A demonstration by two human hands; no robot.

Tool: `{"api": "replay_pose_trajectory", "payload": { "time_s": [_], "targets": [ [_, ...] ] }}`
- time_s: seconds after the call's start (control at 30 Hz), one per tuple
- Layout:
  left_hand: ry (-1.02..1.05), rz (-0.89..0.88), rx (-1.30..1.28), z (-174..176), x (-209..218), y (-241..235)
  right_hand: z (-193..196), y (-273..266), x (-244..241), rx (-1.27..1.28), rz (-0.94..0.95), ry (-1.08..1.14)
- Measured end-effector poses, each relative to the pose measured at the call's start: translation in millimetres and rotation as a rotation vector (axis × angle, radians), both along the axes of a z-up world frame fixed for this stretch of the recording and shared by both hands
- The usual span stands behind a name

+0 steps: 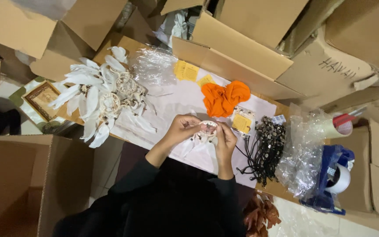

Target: Attaching small yellow labels or tags to white decorative craft items

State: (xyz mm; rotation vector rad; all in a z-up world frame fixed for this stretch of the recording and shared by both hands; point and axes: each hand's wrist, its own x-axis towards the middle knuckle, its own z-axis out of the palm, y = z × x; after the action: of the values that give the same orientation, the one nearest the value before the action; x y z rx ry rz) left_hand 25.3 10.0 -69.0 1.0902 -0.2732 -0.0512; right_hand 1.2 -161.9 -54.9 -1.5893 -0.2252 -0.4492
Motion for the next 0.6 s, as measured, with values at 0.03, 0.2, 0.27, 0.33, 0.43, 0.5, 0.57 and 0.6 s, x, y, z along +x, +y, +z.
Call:
{"api": "replay_pose_trajectory", "payload": {
  "time_s": [0.03,0.2,0.27,0.33,0.43,0.5,0.57,0.6],
  "targets": [
    [0.0,0.007,-0.002,0.2,-0.3,-0.6,-4.5,0.1,1.4,-0.002,0.007,0.0],
    [-0.05,0.033,0.048,7.4,-4.0,1.6,-4.8,-0.8,5.2,-0.118,0.0,-0.104],
    [-0.065,0.064,0.061,10.8,-6.4,1.4,7.7,5.3,1.2,-0.131,0.025,-0.099],
    [-0.081,0.096,0.072,13.9,-7.0,1.4,15.6,9.5,-0.8,-0.147,0.05,-0.096],
    [-0.063,0.113,0.043,18.3,-9.5,1.6,18.7,11.8,-4.7,-0.183,0.073,-0.068],
    [-0.066,0.121,0.066,23.8,-10.1,4.8,21.0,14.3,-6.0,-0.149,0.067,-0.007],
    [-0.062,0.139,0.059,20.4,-8.4,0.9,17.1,15.4,-5.8,-0.156,0.067,0.0],
    [-0.06,0.147,0.056,18.7,-7.3,-0.9,15.3,16.1,-5.2,-0.158,0.057,0.006]
  ]
}}
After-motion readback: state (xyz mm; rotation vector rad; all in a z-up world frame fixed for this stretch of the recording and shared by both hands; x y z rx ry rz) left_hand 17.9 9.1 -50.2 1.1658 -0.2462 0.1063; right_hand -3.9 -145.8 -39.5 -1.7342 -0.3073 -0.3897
